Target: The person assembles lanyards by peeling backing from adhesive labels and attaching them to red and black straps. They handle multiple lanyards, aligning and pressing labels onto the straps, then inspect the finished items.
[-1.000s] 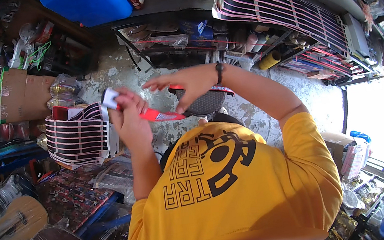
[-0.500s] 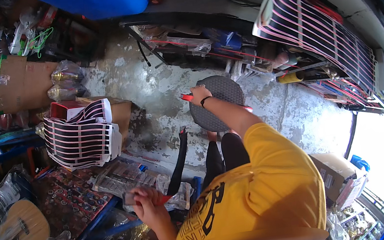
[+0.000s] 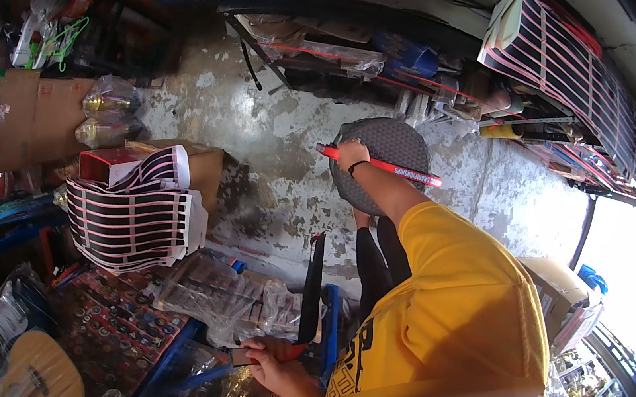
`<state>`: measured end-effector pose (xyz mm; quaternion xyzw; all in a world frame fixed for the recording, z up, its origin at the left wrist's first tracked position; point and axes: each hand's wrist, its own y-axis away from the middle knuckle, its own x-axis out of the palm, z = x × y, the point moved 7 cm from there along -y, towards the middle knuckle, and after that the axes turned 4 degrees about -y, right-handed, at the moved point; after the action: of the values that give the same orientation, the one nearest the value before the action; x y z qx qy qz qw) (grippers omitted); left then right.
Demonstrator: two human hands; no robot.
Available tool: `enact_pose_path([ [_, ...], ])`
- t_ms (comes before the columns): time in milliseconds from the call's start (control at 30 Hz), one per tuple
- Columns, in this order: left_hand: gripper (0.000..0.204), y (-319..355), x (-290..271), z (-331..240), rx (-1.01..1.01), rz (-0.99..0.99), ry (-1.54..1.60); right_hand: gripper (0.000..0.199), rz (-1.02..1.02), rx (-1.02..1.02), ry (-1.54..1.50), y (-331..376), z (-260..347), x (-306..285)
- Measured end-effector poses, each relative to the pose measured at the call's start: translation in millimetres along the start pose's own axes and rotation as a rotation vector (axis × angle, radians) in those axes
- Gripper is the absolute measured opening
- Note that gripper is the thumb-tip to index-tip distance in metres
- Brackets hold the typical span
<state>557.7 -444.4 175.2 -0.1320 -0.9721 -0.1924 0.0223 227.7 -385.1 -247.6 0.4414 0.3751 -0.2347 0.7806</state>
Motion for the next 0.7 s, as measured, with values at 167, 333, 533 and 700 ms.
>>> enact_pose_path([
  [167,0.028,-2.6,-3.0,3.9,-0.014,-0.008,0.039,0.028,0.054,0.081,-0.096,-10.0,-10.7,-2.7],
  [333,0.027,-7.0,-1.9,9.3,-0.032,-0.015,0.061,0.027,0.172,0.032,-0.136,-25.1,-16.4,-1.1],
  [533,0.028,-8.4,4.6,8.7,-0.036,-0.002,0.042,0.026,0.166,-0.007,-0.111,-21.9,-14.1,-2.3],
  [700,0.027,-8.4,11.1,5.0,-0.019,0.028,0.048,0.026,-0.063,-0.213,-0.004,-3.7,-2.4,-10.7],
])
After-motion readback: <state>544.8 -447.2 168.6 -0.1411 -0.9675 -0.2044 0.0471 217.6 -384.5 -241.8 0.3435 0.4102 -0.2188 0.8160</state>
